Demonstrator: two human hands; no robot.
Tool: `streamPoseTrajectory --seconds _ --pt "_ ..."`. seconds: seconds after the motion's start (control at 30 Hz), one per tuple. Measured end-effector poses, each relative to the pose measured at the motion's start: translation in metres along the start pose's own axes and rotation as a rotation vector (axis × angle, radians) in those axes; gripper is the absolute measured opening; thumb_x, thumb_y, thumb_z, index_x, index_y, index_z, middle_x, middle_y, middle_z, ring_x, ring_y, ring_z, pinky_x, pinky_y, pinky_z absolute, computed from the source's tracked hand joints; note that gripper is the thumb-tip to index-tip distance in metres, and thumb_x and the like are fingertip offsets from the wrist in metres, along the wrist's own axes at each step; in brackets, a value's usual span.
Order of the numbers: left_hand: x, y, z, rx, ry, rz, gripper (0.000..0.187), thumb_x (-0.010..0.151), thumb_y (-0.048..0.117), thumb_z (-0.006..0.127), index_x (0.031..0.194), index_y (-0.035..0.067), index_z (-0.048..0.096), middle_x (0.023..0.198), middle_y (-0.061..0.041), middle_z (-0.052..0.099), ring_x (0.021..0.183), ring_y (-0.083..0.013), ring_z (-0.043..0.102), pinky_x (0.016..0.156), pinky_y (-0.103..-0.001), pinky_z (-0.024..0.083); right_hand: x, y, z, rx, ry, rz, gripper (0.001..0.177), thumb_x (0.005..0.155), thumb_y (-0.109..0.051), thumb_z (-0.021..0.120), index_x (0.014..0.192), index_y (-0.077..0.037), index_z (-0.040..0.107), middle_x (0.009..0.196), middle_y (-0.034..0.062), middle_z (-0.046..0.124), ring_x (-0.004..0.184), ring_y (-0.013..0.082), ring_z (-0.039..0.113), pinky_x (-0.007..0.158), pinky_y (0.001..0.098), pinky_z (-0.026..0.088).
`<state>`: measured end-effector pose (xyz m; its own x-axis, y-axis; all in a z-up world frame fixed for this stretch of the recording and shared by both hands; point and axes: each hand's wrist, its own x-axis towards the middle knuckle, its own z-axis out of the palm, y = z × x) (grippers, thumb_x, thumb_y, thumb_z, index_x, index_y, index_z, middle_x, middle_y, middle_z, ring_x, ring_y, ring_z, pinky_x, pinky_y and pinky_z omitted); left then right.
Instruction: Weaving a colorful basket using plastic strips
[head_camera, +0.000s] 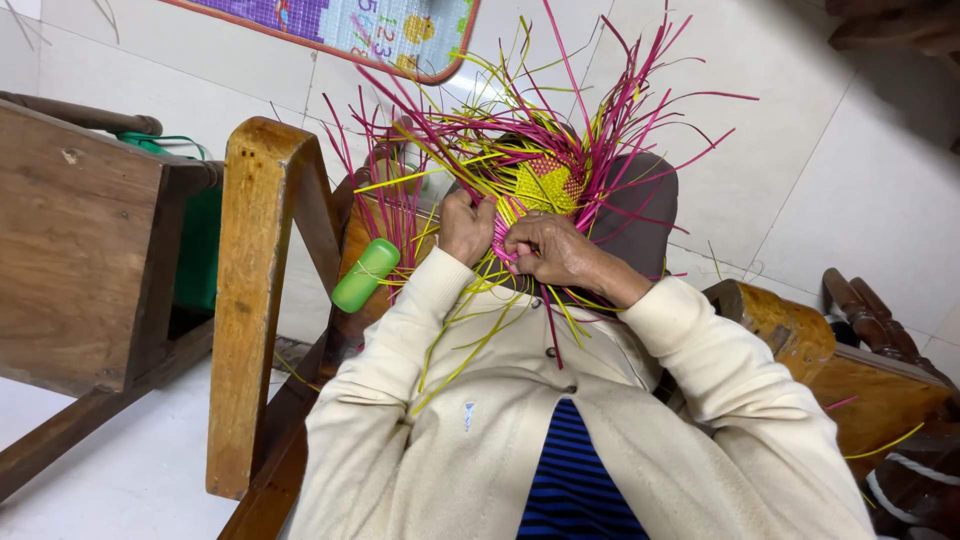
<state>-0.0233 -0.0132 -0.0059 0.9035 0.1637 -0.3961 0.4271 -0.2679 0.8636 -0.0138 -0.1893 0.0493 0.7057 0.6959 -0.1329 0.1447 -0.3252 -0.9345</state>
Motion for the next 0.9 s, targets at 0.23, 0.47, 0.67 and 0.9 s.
streamPoseTrajectory --seconds 0.23,0.47,0.67,0.9 --pt "0.037 -0.042 -0.007 0.167 0.110 -0.004 0.022 0.077 0.020 0.060 0.070 0.000 0.068 0.050 -0.017 0.057 0.057 -0.0315 0.062 0.054 -0.036 0.046 0.000 -0.003 0.000 0.001 0.002 0.001 0.014 0.068 -0.012 0.078 0.077 -0.011 0.067 0.061 0.0071 0.059 0.069 0.0304 0.058 0.069 0.0414 0.049" --pt "0.039 -0.053 -0.021 -0.122 0.077 -0.006 0.017 0.081 0.026 0.067 0.084 0.011 0.074 0.068 -0.004 0.066 0.069 -0.0135 0.060 0.065 -0.028 0.049 0.000 -0.012 -0.008 0.006 -0.051 0.059 0.015 0.068 -0.012 0.079 0.080 -0.009 0.069 0.062 0.0080 0.060 0.065 0.0274 0.057 0.063 0.0386 0.048" --pt "0.005 -0.024 -0.059 0.088 0.185 0.150 0.027 0.076 0.017 0.075 0.096 -0.001 0.069 0.082 -0.018 0.069 0.083 -0.0297 0.066 0.077 -0.037 0.051 -0.002 -0.033 -0.022 0.128 -0.087 0.186 0.017 0.070 -0.009 0.077 0.084 -0.004 0.070 0.064 0.0099 0.063 0.062 0.0201 0.055 0.060 0.0356 0.046" --pt "0.014 -0.073 -0.076 0.416 0.313 0.179 0.016 0.080 0.011 0.068 0.095 0.007 0.068 0.088 -0.015 0.064 0.091 -0.0361 0.062 0.084 -0.043 0.050 -0.006 -0.023 -0.028 0.256 0.031 0.226 0.018 0.073 -0.008 0.076 0.090 -0.003 0.071 0.066 0.0033 0.061 0.062 0.0096 0.050 0.056 0.0244 0.043"
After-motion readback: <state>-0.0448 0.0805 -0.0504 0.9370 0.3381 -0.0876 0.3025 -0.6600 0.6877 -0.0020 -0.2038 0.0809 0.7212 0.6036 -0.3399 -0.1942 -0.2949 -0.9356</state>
